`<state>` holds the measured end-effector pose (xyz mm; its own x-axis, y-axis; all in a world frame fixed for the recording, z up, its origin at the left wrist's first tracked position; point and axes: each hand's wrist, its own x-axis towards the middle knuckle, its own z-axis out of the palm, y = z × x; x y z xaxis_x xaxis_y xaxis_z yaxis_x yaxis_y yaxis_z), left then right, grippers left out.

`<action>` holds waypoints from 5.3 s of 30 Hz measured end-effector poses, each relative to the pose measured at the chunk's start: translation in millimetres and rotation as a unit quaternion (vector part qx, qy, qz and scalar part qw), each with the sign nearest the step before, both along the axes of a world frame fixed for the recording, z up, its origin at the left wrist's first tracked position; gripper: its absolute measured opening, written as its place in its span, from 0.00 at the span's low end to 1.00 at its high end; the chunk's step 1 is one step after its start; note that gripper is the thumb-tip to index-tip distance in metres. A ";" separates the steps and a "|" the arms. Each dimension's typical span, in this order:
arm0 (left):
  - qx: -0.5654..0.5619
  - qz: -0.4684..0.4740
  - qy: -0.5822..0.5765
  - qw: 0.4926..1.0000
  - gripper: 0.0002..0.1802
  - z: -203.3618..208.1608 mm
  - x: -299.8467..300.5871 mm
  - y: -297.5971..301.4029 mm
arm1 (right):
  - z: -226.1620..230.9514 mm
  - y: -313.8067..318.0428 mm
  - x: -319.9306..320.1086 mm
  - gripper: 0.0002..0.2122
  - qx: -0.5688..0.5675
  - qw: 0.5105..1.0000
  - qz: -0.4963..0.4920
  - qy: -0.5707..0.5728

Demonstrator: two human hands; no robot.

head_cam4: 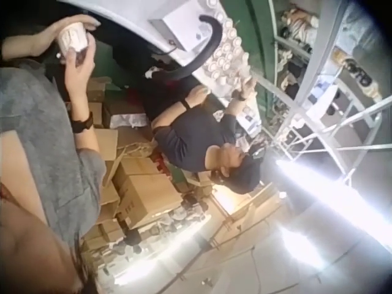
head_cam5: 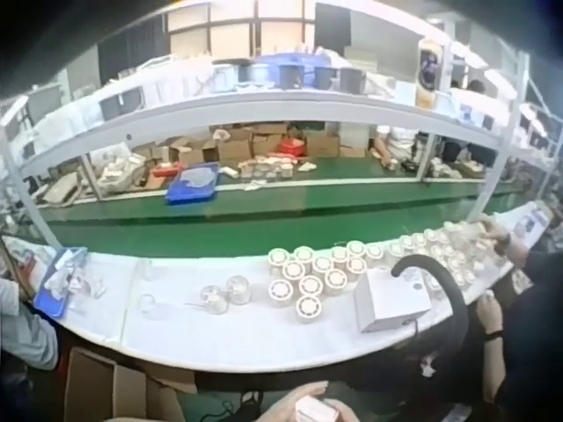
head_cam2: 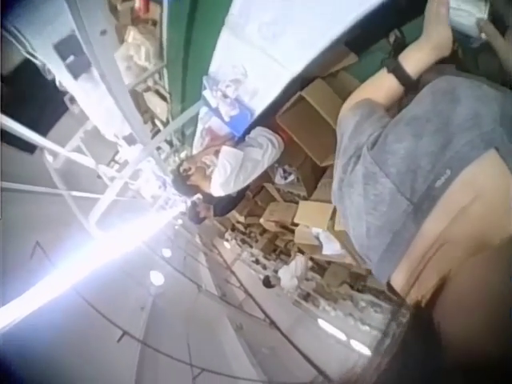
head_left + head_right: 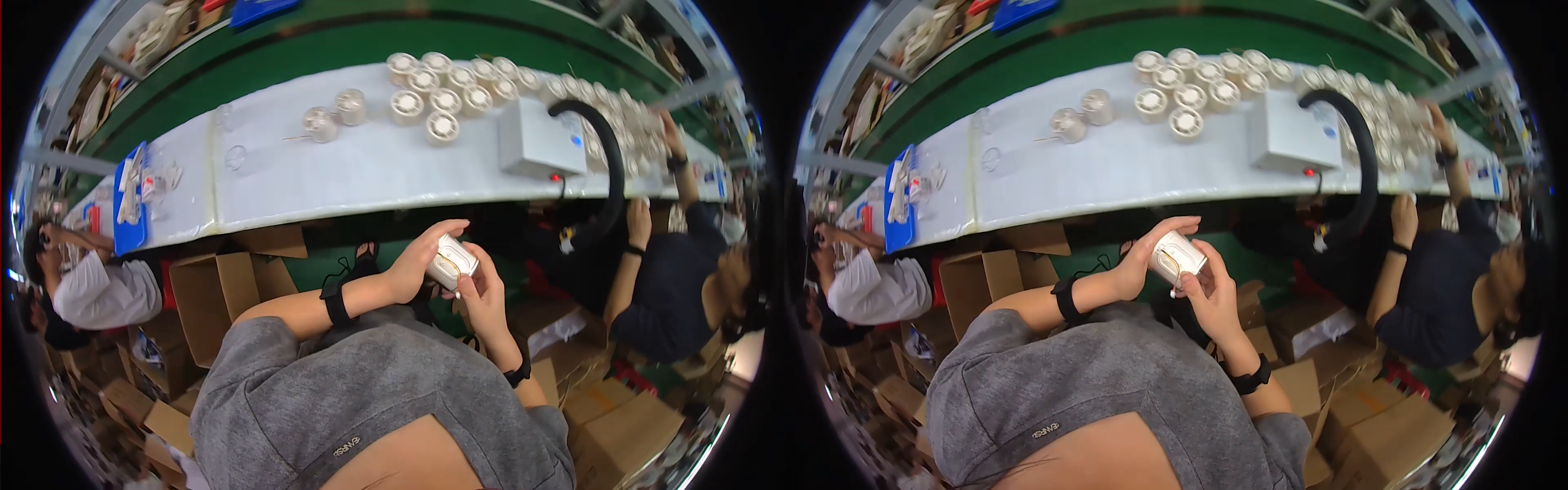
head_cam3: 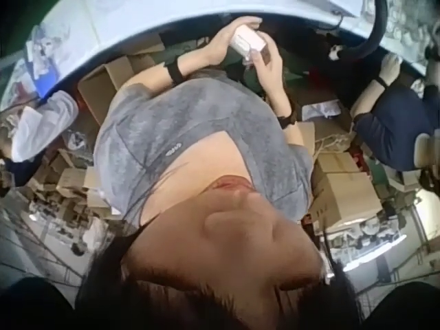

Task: The person removes a plastic cup from a bag, fits a fan into the cup, and sets the assembled unit on the table, repeating this process several times.

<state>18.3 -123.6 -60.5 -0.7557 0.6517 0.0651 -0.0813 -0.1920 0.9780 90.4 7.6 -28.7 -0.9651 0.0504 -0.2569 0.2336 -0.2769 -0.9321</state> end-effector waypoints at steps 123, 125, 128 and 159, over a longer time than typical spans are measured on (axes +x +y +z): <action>-0.158 -0.132 -0.436 0.876 0.17 -198.8 28.5 279.3 | -103.3 199.4 185.4 0.26 -0.490 0.814 -0.309 0.050; -0.163 -0.114 -0.394 0.897 0.16 -197.8 31.3 280.2 | -108.8 201.5 188.6 0.25 -0.475 0.815 -0.328 0.050; -0.176 -0.098 -0.159 0.967 0.17 -200.0 32.4 276.1 | -114.3 201.2 187.9 0.25 -0.452 0.820 -0.349 0.041; 0.075 -0.023 -0.550 0.832 0.24 -54.3 11.4 96.6 | -233.9 211.2 15.1 0.22 -0.308 0.811 -0.435 -0.240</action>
